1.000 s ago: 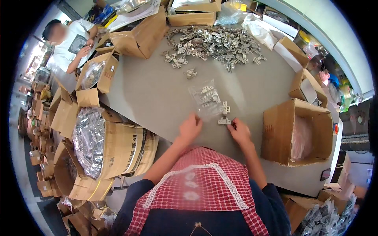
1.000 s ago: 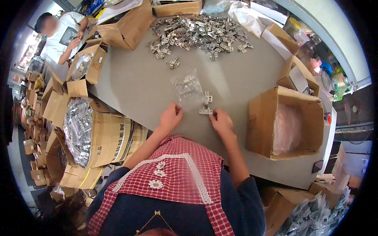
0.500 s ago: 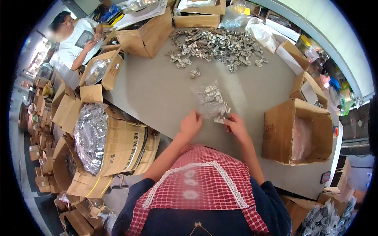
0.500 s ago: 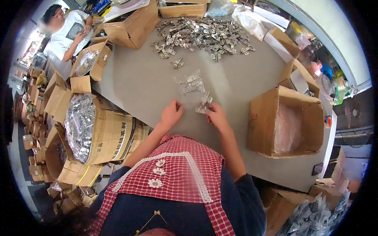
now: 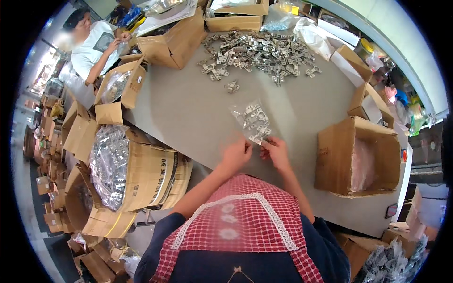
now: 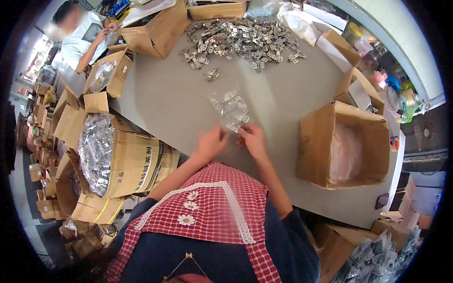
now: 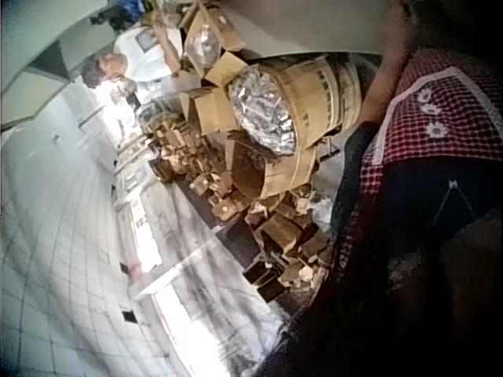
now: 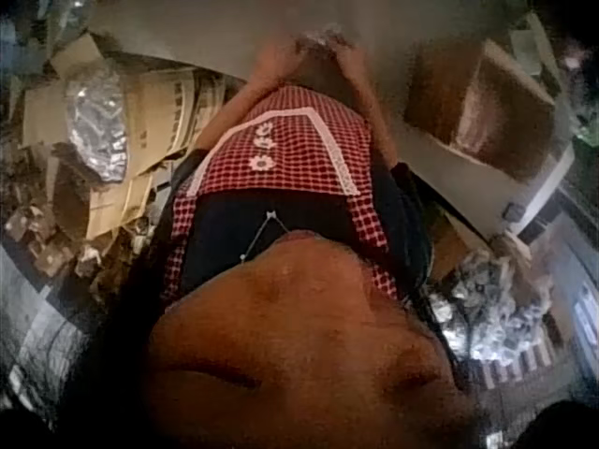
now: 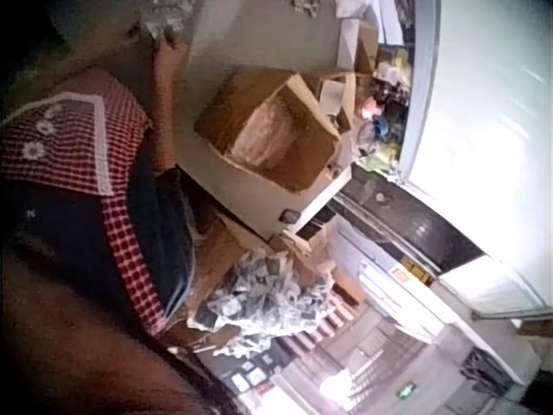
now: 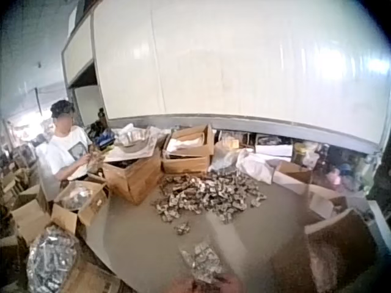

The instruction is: The person places metal hinges one by one into small plastic bags by hand and then puts the filled bags into a cardboard box.

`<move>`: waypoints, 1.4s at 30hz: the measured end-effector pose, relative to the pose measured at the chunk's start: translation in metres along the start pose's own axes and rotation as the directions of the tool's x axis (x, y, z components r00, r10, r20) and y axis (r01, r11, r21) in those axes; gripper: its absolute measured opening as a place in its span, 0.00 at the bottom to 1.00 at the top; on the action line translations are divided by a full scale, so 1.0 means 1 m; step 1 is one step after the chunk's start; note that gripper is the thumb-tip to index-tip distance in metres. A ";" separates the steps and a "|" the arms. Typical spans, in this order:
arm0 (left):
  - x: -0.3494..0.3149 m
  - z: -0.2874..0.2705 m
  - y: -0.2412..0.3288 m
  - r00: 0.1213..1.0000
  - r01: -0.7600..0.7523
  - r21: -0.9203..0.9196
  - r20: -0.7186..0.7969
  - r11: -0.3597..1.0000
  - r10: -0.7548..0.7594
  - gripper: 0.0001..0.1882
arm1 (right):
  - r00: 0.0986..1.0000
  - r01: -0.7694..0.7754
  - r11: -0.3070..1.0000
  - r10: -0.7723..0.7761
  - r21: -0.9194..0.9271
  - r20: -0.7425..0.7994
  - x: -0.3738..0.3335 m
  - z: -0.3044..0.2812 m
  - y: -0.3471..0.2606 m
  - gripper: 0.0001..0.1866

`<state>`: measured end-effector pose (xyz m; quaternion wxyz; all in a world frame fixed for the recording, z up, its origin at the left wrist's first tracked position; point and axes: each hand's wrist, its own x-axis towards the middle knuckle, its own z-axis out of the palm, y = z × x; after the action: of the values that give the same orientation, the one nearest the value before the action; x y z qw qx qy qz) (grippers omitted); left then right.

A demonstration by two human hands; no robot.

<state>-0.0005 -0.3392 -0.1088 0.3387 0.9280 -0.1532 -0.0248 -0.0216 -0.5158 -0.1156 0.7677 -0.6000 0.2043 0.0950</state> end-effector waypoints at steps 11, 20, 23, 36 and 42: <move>0.003 0.006 -0.016 0.708 0.689 -0.479 0.604 0.544 -0.365 0.12 | 0.979 -0.190 0.981 0.192 -0.026 0.076 -0.017 -0.029 0.002 0.15; 0.015 0.025 -0.025 0.826 0.537 -0.637 0.529 0.554 -0.193 0.06 | 0.927 -0.284 0.958 0.264 0.040 0.267 0.003 -0.002 0.014 0.15; 0.002 0.012 -0.027 0.830 0.543 -0.672 0.521 0.503 -0.200 0.06 | 0.933 -0.247 0.969 0.243 -0.018 0.266 0.003 0.005 0.010 0.14; -0.015 -0.028 -0.013 0.848 0.525 -0.796 0.460 0.300 -0.263 0.07 | 0.967 -0.248 0.938 0.226 0.242 0.115 -0.001 -0.005 0.002 0.09; -0.052 -0.094 -0.007 0.828 0.486 -0.869 0.422 0.097 -0.369 0.08 | 0.977 -0.188 0.975 0.174 0.116 0.121 -0.038 0.014 -0.045 0.06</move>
<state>-0.0344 -0.2603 -0.0440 0.7987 0.5234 0.1538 -0.2539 -0.0350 -0.5105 -0.0566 0.8024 -0.5229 0.2209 0.1843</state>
